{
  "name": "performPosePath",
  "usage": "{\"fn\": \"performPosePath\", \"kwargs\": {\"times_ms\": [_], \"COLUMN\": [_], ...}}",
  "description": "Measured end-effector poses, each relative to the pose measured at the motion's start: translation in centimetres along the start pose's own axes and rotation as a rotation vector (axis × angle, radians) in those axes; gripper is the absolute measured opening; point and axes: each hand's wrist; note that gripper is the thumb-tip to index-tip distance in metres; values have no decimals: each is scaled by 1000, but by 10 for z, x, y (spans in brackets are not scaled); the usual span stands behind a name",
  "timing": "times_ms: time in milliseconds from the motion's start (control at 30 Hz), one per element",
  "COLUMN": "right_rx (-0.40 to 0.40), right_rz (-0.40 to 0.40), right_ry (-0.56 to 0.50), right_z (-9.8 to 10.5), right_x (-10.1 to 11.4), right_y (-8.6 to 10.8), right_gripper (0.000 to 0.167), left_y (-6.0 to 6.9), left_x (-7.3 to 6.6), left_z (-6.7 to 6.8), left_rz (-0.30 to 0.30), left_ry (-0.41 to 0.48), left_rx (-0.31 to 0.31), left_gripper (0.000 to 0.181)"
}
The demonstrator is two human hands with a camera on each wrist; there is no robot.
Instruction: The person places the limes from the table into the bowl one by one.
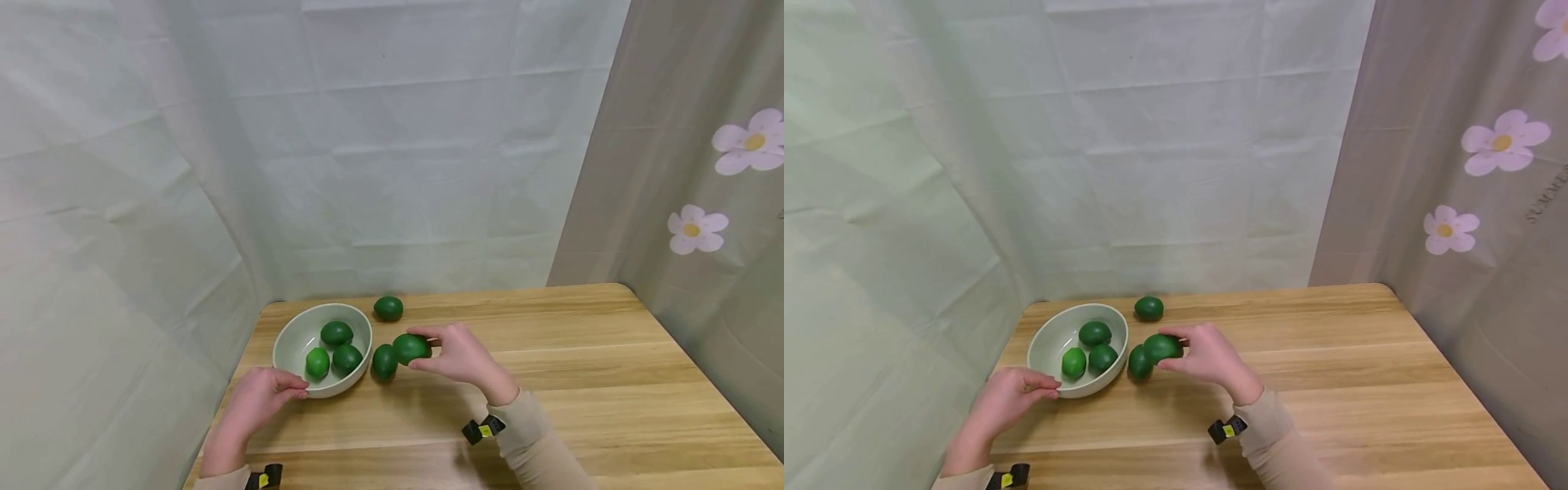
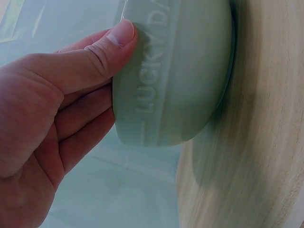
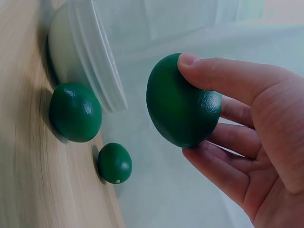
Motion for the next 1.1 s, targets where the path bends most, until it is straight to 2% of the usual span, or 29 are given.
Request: {"fn": "performPosePath", "kwargs": {"times_ms": [300,667,1100], "right_rx": [-10,-5,18], "right_rz": [47,46,76], "right_ry": [-17,-16,29], "right_z": [-5,-8,-13], "right_x": [-1,2,10], "right_y": [-3,-6,-16], "right_gripper": [53,54,52], "left_y": [2,1,1], "left_x": [-1,-3,-2], "left_z": [1,1,1], "left_rz": [-37,8,-2], "left_ry": [1,4,-1], "left_rx": [-20,2,-5], "left_gripper": [10,8,8]}}
Point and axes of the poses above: each hand's wrist, its own y-axis away from the middle knuckle, its own z-axis out of the back of the hand, x = y × z, and after that the axes turned 9 degrees about -x, right-handed
